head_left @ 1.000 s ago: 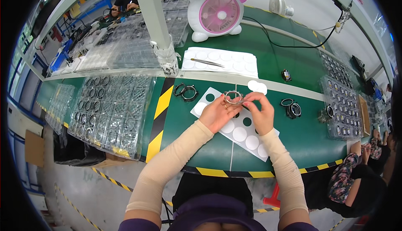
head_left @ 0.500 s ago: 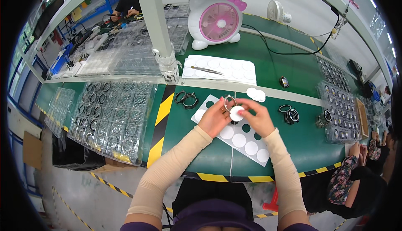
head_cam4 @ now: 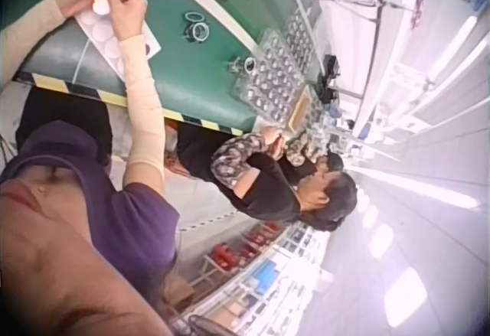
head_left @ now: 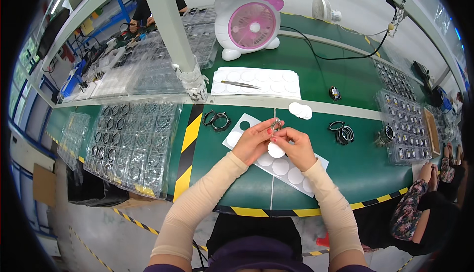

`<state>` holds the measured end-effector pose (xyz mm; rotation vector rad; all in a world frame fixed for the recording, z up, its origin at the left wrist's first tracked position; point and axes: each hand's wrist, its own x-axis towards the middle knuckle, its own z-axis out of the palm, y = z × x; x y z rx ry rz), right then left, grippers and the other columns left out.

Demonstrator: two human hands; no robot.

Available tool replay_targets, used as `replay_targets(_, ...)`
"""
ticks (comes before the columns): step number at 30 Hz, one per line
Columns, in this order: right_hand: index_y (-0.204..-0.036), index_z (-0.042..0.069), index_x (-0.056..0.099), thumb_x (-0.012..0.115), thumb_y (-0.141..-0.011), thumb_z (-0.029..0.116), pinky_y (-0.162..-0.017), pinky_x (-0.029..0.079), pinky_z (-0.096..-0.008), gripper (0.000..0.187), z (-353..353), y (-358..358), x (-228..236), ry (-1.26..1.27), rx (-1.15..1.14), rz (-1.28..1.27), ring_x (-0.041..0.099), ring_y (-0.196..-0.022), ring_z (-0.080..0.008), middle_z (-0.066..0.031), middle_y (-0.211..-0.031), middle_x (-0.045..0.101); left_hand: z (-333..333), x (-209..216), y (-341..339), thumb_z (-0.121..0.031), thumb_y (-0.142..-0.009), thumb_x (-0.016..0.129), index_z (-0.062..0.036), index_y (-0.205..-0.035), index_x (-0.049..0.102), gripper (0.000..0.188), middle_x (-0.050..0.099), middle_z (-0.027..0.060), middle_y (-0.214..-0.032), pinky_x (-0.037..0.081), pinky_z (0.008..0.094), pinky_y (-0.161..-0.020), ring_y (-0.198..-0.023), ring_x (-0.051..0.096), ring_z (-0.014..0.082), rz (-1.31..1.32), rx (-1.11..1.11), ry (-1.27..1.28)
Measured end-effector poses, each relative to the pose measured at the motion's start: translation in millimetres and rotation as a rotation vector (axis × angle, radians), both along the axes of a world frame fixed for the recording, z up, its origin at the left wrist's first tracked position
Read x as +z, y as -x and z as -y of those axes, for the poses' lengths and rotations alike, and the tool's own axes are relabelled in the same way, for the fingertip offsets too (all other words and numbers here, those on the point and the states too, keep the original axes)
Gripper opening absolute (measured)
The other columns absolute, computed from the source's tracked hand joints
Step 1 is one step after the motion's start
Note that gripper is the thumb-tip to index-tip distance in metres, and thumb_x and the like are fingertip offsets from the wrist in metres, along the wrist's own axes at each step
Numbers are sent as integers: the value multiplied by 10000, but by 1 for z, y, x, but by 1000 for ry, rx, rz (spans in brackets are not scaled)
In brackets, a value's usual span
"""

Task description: The recorder is assembling small circular components into a white template board and then transferring them to a metal tray.

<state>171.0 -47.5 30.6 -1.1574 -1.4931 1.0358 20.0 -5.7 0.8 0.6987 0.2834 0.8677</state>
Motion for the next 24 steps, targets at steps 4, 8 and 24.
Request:
replay_targets(4,-880,9,609,602,-821,95,-611,431,-197,105,-2,-4,-8,33,11,-75,534,-681,-57,-19,-764,614,2,4,-1,-210,-856,561,16,-1229,392,468,443,139,-1258,337,342,-996,-1144,450,223,-78,25,-28)
replay_targets(8,-879,-7,583,587,-827,71,-605,426,-189,93,-4,-9,-4,57,-32,-279,532,-682,-49,-5,-770,606,0,4,0,-263,-907,466,17,-1161,472,378,509,156,-1188,408,346,-918,-1025,518,211,-39,62,116)
replay_targets(24,-880,4,617,547,-822,155,-657,431,-239,177,-71,-86,9,73,-238,324,557,-727,-127,-54,-788,610,-7,8,10,-422,-851,507,-81,-1106,520,427,558,124,-908,428,249,-707,-757,489,178,147,50,438)
